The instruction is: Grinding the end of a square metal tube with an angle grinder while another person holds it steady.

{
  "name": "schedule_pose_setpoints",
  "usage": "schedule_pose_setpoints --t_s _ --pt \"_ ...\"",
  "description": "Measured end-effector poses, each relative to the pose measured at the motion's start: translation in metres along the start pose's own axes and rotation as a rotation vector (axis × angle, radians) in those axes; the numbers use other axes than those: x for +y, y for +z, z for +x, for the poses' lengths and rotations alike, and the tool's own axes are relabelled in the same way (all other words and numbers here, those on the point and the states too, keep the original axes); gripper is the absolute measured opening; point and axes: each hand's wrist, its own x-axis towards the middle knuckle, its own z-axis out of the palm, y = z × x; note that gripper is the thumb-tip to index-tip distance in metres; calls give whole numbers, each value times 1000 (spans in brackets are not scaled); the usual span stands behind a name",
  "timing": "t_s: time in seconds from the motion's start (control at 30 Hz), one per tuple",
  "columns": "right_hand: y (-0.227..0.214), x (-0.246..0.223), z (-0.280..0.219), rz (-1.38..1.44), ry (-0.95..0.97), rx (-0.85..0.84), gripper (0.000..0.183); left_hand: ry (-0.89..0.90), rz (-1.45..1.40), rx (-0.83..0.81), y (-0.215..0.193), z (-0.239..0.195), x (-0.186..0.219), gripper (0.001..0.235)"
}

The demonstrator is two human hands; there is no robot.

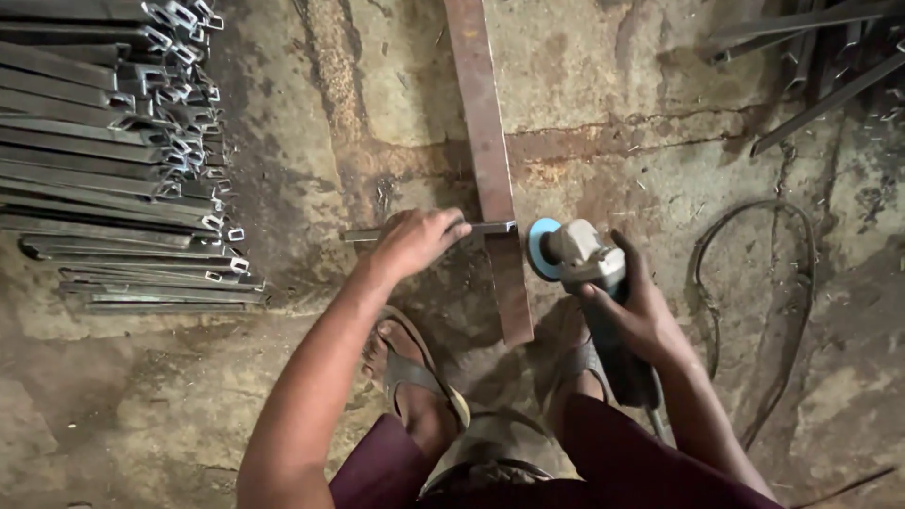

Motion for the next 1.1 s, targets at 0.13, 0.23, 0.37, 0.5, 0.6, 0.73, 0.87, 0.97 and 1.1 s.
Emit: schedule_pose_setpoints --t_s 0.13,0.23,0.37,0.5,0.6,0.73,0.87,0.97,1.1 --pt "12 -1 7 47 -18 -32 88 -18 31 -11 16 5 -9 40" --pt "13 4 12 29 -82 4 88 202 20 378 35 3 -6 36" --pt "6 1 6 111 -25 4 89 140 26 385 34 -2 13 34" --pt "2 -1 17 121 -29 -10 86 199 29 412 31 -1 12 31" --pt "2 3 17 89 -60 -34 83 178 34 398 28 -4 19 27" --pt "-1 5 8 73 -20 -79 83 172 37 386 27 -4 18 26" --pt "-7 -7 4 21 -6 -53 84 199 86 442 41 6 7 26" --pt "-5 -9 10 -3 -6 -39 84 45 104 202 58 18 -4 30" --pt "4 -1 17 53 -53 -57 82 161 104 331 59 16 -9 30"
